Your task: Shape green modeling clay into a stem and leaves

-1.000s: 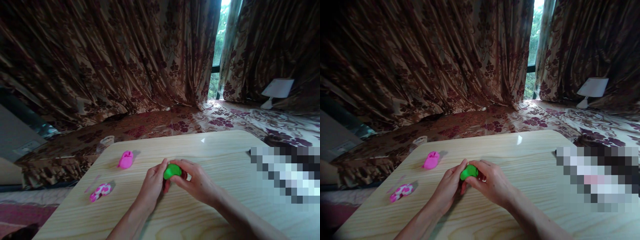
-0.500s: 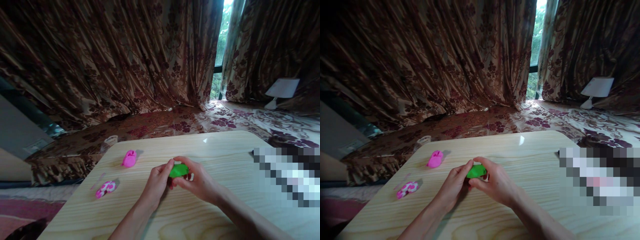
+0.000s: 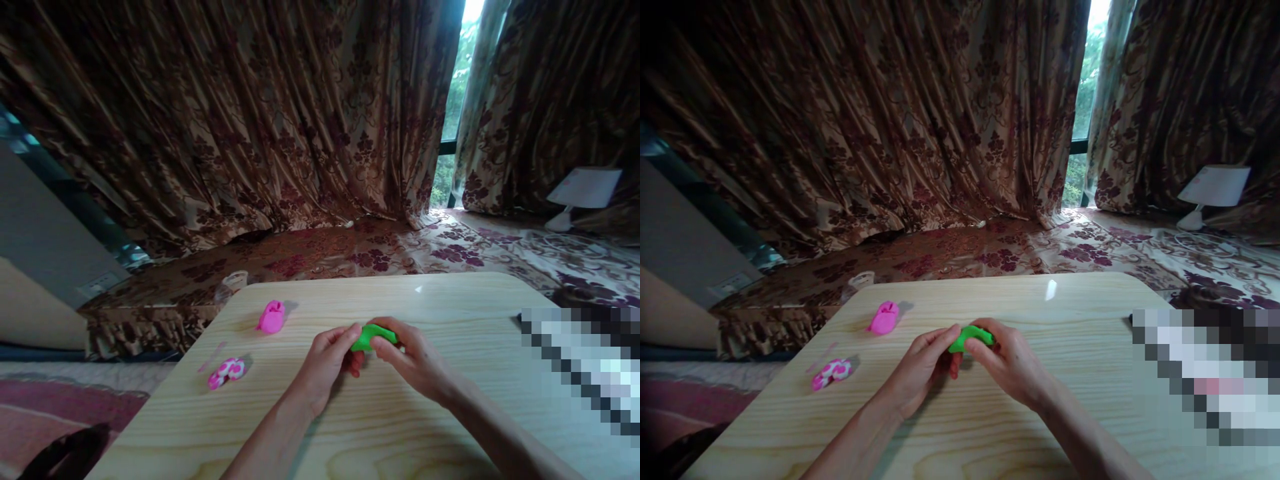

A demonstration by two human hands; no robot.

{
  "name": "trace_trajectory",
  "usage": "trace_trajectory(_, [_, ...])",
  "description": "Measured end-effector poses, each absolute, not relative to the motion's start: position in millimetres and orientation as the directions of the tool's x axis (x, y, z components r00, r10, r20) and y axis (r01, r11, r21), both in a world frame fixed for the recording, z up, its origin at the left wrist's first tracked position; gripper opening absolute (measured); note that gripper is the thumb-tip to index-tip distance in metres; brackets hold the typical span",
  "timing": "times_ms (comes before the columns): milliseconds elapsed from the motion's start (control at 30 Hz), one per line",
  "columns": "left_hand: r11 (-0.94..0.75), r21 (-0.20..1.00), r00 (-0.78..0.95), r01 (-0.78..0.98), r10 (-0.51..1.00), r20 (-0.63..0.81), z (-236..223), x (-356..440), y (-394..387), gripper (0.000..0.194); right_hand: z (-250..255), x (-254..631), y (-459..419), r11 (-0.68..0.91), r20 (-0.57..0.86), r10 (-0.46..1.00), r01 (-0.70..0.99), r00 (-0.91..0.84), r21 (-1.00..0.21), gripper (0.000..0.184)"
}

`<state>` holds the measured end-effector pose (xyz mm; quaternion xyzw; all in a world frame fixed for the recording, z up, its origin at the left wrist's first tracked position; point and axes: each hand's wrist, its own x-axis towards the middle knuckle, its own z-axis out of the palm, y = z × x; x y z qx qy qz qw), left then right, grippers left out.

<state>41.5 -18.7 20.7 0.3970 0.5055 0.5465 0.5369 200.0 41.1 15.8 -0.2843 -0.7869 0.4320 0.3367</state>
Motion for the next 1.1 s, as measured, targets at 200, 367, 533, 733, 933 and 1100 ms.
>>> trace_trajectory(200, [0.056, 0.984, -0.075, -0.171, 0.995, -0.07, 26.3, 40.7, -22.5, 0.033, 16.3, 196.3, 39.4, 0.607, 0.442, 0.679, 0.109, -0.587, -0.787, 0.021])
trace_trajectory(367, [0.084, 0.987, -0.052, -0.139, 0.994, -0.092, 30.1, 39.8, -21.5, 0.027, 11.7, 195.1, 42.8, 0.527, 0.383, 0.751, 0.138, -0.538, -0.839, 0.022])
trace_trajectory(533, [-0.006, 0.992, -0.183, -0.127, 0.983, -0.017, 24.2, 38.1, -18.4, 0.027, 11.1, 199.0, 48.7, 0.401, 0.285, 0.779, 0.095, -0.558, -0.911, 0.036])
trace_trajectory(733, [0.042, 0.996, -0.063, -0.082, 0.997, -0.047, 28.8, 38.7, -21.1, 0.023, 20.8, 199.8, 47.7, 0.489, 0.358, 0.736, 0.086, -0.574, -0.868, 0.019])
trace_trajectory(933, [0.024, 0.99, -0.183, -0.142, 0.982, -0.05, 35.5, 43.8, -22.6, 0.019, 14.1, 197.6, 51.5, 0.279, 0.247, 0.792, -0.029, -0.559, -0.96, 0.032])
trace_trajectory(1100, [0.056, 0.995, -0.108, -0.085, 0.992, -0.065, 31.8, 45.3, -21.8, 0.032, 11.9, 196.0, 53.1, 0.296, 0.266, 0.776, -0.042, -0.572, -0.954, 0.021])
